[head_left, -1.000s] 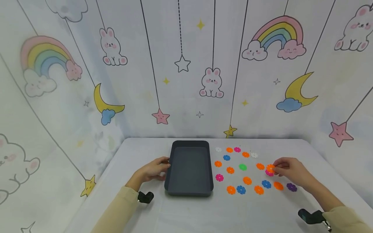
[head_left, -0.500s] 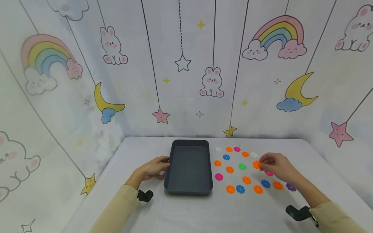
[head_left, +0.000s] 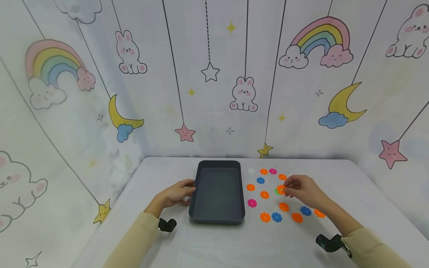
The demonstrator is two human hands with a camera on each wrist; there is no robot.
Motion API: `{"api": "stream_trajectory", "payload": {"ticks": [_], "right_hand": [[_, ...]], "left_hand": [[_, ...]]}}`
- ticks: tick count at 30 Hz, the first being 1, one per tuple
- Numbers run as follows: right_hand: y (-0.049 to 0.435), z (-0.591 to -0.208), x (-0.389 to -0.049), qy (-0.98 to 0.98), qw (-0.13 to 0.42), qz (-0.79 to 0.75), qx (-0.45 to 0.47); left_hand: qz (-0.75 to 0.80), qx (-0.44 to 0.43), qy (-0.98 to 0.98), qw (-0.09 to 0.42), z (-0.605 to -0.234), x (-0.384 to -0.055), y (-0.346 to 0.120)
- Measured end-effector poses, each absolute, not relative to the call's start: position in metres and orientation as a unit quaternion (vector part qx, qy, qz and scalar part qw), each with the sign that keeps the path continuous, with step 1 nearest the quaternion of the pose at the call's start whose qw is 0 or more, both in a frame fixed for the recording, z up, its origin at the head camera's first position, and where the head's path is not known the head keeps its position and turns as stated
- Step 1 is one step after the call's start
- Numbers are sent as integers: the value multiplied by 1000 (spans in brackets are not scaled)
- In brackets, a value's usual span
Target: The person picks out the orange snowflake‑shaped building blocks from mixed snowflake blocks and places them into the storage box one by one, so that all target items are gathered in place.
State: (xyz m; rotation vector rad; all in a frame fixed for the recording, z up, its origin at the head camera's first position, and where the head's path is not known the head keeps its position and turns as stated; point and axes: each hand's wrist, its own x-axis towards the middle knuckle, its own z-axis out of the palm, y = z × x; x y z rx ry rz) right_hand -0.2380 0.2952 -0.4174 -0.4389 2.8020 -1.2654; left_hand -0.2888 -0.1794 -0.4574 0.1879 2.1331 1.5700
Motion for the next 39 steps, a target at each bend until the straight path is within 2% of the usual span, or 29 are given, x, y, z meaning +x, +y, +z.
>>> {"api": "stream_trajectory", "payload": {"ticks": [20,27,39], "right_hand": [[234,-413,-249,883,27,-431,-182],[209,-416,-252,869,49,-454,-191],[162,-426,-253,852,53,-474,-217]], "left_hand": [[577,62,776,245,-457,-289,-180],[579,56,777,242,-457,-291,-181],[583,54,774,242,-456,-287,-179]]}}
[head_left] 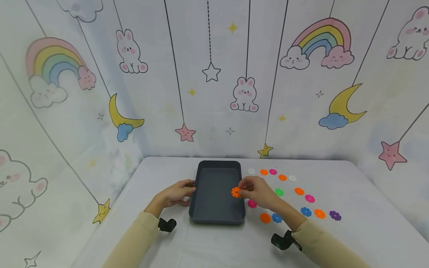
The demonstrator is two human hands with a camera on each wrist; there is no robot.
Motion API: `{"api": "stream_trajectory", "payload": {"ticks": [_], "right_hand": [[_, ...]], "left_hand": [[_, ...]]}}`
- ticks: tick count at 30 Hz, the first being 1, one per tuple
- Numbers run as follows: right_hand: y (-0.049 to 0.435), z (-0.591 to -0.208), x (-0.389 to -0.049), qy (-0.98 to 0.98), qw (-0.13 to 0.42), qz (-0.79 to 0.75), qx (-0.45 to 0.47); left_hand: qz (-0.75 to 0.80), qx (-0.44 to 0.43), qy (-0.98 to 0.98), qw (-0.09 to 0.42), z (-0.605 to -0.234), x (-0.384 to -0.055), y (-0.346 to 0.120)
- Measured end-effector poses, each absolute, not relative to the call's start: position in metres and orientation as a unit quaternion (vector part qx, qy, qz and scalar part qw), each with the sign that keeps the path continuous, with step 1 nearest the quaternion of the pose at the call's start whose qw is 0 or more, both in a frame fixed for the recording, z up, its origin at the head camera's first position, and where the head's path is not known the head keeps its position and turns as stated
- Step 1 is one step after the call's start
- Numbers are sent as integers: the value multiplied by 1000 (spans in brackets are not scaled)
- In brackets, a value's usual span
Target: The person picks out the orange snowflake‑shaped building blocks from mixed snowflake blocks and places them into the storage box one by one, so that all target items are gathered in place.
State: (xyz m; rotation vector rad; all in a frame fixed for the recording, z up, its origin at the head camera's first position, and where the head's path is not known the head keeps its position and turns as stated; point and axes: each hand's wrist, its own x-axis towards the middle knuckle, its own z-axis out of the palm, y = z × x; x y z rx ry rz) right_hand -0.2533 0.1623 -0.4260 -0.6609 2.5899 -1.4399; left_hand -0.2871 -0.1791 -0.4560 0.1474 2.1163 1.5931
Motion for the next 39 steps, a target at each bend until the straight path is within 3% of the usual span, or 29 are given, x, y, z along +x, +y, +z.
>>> {"api": "stream_trajectory", "payload": {"ticks": [27,39], "right_hand": [[100,-453,-252,851,53,-441,-281],[70,-457,-252,864,48,-426,-265]], "left_hand": [[585,43,774,239,-460,-290,-178],[585,43,772,244,-459,-289,-179]]}}
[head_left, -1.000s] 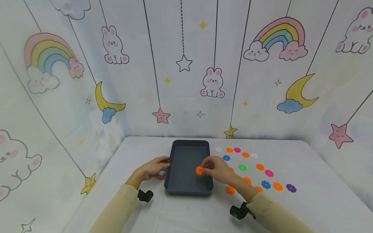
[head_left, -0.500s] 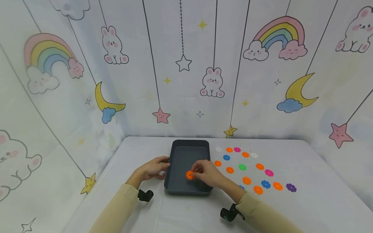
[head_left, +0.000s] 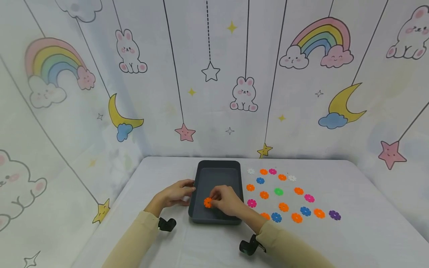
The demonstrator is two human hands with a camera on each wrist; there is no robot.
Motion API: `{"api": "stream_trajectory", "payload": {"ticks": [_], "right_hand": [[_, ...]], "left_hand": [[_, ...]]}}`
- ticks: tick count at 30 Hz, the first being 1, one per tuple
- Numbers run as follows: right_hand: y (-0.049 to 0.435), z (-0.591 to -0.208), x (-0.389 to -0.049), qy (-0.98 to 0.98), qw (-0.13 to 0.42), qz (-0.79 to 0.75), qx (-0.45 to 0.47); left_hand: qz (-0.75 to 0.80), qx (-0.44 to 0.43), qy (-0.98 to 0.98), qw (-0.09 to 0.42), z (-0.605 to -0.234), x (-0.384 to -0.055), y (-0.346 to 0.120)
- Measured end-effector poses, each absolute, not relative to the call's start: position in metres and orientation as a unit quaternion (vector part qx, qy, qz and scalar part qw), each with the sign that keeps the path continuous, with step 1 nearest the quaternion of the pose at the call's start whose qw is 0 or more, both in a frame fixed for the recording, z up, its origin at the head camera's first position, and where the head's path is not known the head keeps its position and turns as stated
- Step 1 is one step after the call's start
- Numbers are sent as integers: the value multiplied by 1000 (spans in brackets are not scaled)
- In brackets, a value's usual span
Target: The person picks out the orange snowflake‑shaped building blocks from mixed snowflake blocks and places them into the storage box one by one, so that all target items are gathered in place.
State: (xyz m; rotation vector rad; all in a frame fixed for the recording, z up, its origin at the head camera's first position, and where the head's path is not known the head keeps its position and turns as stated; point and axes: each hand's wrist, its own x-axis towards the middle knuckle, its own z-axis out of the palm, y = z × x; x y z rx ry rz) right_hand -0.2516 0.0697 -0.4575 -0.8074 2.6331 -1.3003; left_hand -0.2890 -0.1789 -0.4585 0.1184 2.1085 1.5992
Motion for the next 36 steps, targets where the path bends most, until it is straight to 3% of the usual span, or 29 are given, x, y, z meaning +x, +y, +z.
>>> {"api": "stream_trajectory", "payload": {"ticks": [15,36], "right_hand": [[41,-466,-247,871,50,-429,-236],[47,-463,-246,883,46,-403,-238]], "left_hand": [[584,47,774,242,-459,-290,-179],[584,51,772,246,-458,-288,-180]]}}
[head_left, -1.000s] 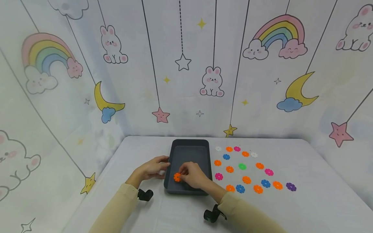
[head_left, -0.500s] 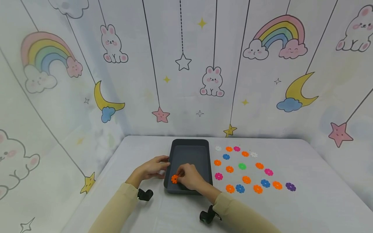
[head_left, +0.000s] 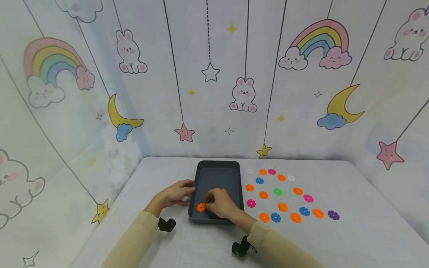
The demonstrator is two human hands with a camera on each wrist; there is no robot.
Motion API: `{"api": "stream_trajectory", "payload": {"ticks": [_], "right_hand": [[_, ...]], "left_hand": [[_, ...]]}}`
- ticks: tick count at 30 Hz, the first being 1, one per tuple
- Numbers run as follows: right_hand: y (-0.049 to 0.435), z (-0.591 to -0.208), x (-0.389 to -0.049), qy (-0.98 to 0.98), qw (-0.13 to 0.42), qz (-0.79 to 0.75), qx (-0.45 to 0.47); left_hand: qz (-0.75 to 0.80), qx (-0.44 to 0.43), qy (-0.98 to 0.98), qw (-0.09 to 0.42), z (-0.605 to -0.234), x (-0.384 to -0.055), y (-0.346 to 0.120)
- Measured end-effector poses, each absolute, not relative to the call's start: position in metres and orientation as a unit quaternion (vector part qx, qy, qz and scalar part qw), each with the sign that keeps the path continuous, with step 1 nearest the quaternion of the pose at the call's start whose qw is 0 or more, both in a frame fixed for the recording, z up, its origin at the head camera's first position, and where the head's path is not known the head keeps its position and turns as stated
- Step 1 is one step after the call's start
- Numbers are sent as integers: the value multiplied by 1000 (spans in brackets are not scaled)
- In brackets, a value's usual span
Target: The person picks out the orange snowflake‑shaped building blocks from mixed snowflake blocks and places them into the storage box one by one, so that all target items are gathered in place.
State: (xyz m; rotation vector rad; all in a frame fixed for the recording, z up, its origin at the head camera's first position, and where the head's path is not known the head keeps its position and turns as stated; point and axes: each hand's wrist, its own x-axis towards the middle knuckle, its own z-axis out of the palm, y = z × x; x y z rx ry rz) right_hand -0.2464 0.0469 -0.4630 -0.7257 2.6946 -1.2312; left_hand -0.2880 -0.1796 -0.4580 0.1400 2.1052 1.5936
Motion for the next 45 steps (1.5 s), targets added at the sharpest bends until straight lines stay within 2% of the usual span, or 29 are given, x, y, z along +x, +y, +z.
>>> {"api": "stream_trajectory", "payload": {"ticks": [12,24,34,45], "right_hand": [[96,-441,-237,881,30,-366,-298],[160,-426,-229,886,38,-357,-293],[240,-419,-236,914,15,-323,-244],[329,-425,-261,943,-3,-289,-167]], "left_hand": [[582,48,775,242,-461,-292,-180],[584,43,774,240,-460,-290,-179],[581,42,776,241,-461,-290,-179],[578,43,779,239,-461,-290,-178]]}}
